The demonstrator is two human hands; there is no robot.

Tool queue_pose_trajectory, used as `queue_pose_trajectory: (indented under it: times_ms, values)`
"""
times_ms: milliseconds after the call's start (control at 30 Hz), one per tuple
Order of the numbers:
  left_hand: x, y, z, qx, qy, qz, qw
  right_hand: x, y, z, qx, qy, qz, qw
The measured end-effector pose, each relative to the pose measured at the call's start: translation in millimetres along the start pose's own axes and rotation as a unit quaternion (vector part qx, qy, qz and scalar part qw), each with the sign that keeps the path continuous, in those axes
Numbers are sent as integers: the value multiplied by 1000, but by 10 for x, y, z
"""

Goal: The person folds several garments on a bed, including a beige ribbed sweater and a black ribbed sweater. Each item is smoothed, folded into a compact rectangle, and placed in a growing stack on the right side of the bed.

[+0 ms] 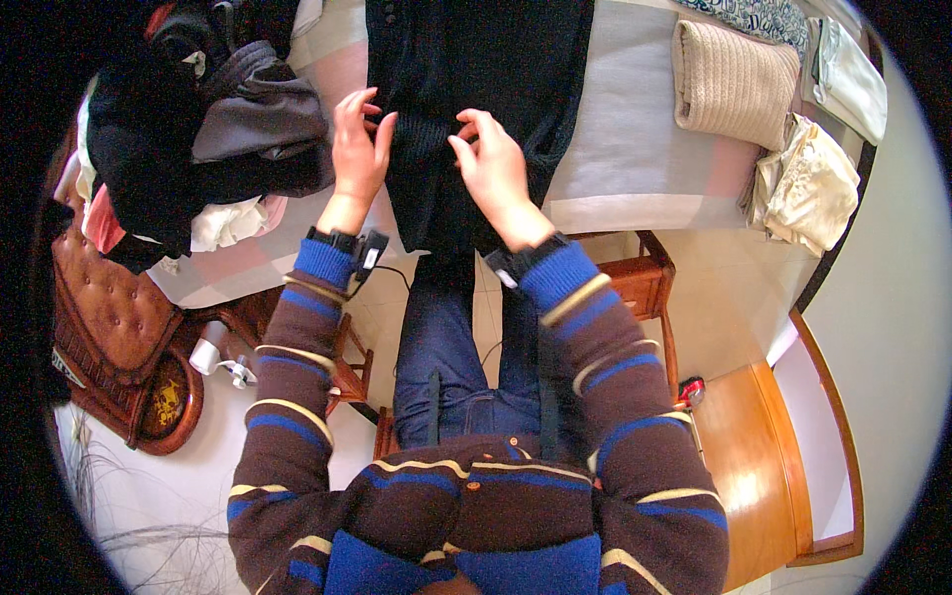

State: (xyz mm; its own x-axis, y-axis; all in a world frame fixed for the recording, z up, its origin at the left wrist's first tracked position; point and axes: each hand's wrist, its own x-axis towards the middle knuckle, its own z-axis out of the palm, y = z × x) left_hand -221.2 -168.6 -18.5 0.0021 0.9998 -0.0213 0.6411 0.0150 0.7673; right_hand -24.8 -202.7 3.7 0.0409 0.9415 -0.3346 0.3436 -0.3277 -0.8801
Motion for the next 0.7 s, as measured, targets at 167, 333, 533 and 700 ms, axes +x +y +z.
queue_pose_trajectory:
  times_ms: [167, 333, 533, 700]
  values:
    - [-350, -376, -505, 232, -155, 318, 906, -394, 250, -844, -369, -78, -307, 874]
    - [-465, -608, -578, 298, -271, 433, 806, -441, 711, -1146, -520, -170, -420, 724]
    - [-186, -410, -269, 286, -278, 440, 805, -161, 850, -1136, -520, -203, -406, 724]
    - [2, -202, -246, 173, -341, 343, 858, -1, 628, -1088, -418, -255, -311, 815]
